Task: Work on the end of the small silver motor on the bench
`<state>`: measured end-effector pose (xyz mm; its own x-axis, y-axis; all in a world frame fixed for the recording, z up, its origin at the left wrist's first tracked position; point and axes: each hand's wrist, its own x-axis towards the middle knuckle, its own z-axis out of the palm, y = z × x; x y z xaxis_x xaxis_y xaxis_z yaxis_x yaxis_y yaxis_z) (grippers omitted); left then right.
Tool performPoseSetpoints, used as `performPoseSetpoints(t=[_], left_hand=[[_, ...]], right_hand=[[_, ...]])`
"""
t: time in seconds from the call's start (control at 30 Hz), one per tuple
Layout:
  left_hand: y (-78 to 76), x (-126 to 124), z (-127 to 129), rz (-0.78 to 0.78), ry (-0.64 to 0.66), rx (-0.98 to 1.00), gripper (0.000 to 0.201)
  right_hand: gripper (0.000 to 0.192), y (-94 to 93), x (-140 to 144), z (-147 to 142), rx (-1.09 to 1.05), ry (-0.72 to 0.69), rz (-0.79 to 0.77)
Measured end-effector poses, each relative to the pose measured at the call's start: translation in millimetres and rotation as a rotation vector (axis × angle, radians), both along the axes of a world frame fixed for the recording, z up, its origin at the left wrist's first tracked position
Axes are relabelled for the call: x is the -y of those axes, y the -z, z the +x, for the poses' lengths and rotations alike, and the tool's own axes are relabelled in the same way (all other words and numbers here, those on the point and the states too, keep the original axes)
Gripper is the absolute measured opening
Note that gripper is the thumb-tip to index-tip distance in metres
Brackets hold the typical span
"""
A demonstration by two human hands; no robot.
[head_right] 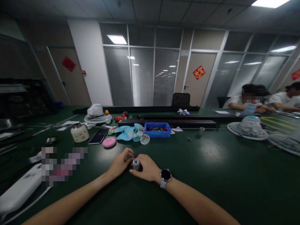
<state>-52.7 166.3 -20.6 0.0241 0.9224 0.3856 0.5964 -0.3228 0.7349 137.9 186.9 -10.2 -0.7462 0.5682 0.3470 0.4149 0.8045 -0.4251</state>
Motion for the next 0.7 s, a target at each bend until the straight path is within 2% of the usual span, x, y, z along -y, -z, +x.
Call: performPoseSetpoints(t=[0.07,0.2,0.37,0.53,0.7], left_hand=[[0.6,9,3,0.051,-0.091,0.061,0.013],[5.6,38,18,0.136,-0.180,0.182,0.014],[10.4,68,35,0.230,-0.172,0.271,0.011],[7.8,72,37,0.304,-0.167,0.342,0.013],[3.3,77,40,0.317,-0.105,0.361,0.013]], right_hand=[[0.035,-1.0,4,1,0.016,0.035,0.044],[0.043,0.3,15,1,0.040,0.130,0.128],[0.028,2.3,39,0,0.058,0.182,0.205],[0.027,4.2,62,-2,0.048,0.207,0.238],[0.027,3.2,71,-1,0.052,0.204,0.231]])
